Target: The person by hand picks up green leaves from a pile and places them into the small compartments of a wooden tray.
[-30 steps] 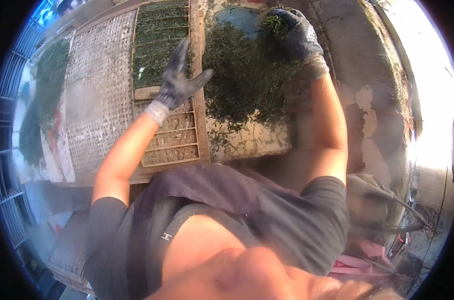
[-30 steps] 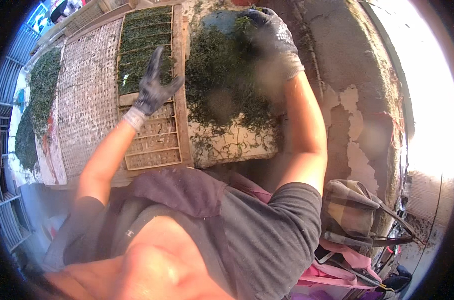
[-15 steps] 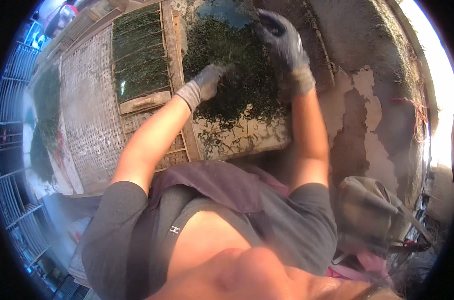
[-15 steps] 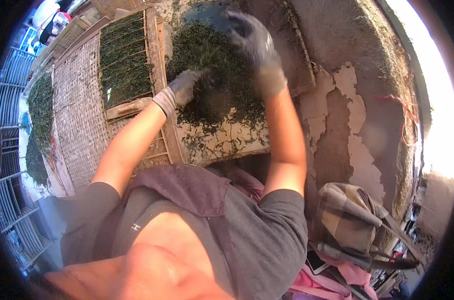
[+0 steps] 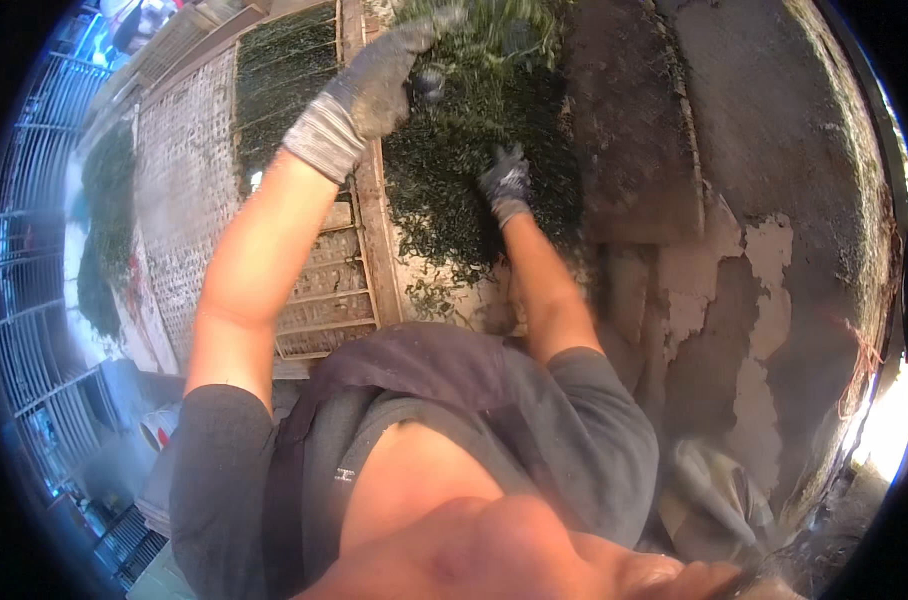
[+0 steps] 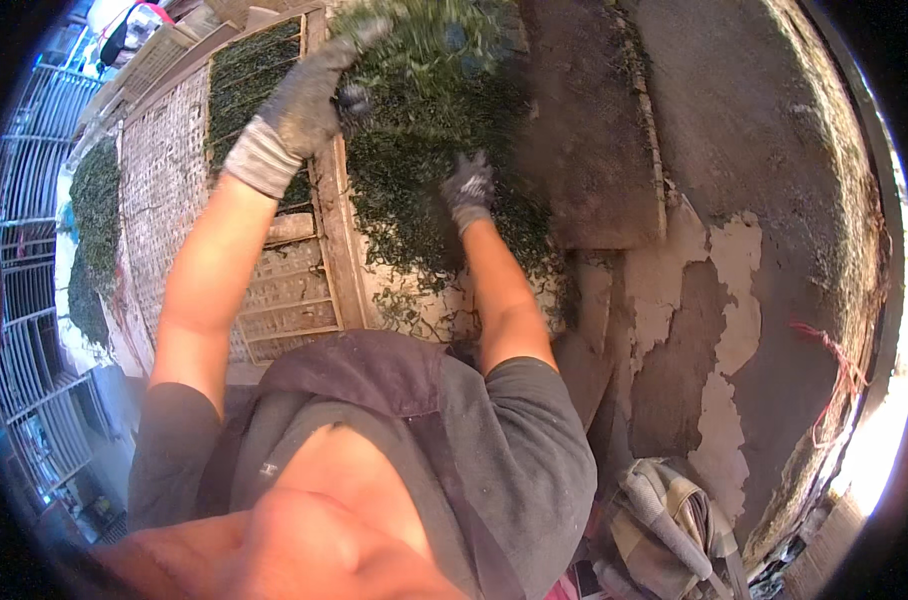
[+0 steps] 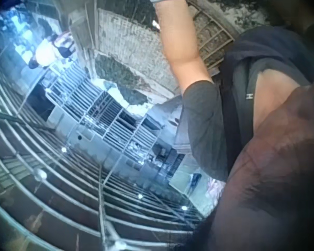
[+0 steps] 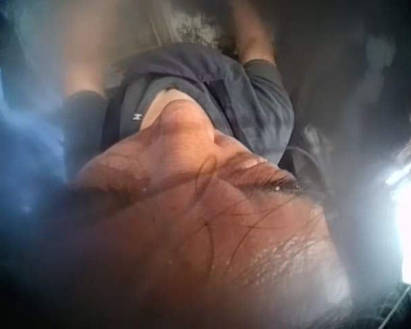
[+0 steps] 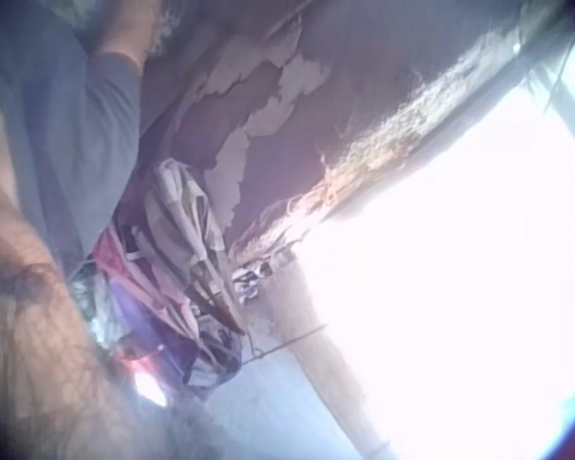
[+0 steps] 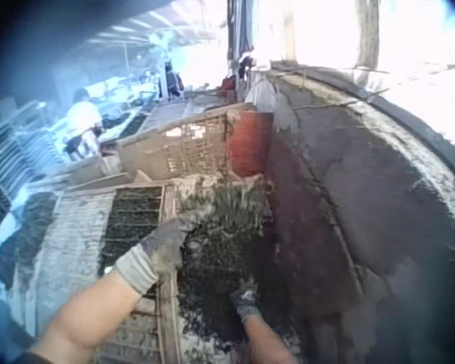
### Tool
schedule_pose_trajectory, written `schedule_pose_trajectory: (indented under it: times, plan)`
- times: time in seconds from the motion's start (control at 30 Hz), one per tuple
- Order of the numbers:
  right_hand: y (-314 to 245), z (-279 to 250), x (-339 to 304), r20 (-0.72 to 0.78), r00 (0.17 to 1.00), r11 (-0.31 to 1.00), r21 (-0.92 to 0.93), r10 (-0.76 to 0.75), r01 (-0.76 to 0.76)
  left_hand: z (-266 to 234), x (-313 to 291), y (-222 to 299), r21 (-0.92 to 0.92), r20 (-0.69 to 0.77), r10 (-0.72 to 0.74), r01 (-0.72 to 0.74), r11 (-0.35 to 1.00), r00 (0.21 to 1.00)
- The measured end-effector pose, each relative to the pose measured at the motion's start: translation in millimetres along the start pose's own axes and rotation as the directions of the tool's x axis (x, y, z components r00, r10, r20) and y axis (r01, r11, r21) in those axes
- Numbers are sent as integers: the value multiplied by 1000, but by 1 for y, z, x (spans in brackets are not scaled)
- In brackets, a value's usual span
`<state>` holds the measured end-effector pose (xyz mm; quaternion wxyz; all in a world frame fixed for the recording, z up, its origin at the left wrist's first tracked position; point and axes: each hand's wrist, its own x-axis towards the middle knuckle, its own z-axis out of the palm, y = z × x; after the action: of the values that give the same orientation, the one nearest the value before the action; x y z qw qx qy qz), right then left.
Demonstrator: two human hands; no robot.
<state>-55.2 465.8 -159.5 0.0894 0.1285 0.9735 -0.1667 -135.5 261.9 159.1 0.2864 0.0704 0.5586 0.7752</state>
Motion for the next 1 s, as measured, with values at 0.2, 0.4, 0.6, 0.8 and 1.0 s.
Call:
schedule_pose_trajectory:
  times: [0.2, 0.4, 0.6, 0.8, 1.0]
  plan:
    - [20, -106, 37, -285, 943, 516, 789, -172, 333, -13, -15, -48, 122, -205, -30, 56, 991, 978]
    - [-21, -255, -16, -179, 958, 248, 940, -223, 233, 4, -38, -26, 170, -64, -40, 51, 984, 997]
    - [-11, -315, -15, -517, 705, 694, 264, -485, 670, -38, -14, -64, 193, -185, -186, 221, 956, 965]
    - [-35, -405, -84, -542, 616, 569, 279, -571, 773, -6, -17, -60, -199, -223, -243, 200, 959, 944]
    - [-29, -368, -47, -306, 757, 367, 731, -577, 575, 0, -4, -120, 792, 577, 335, -611, -7, 744]
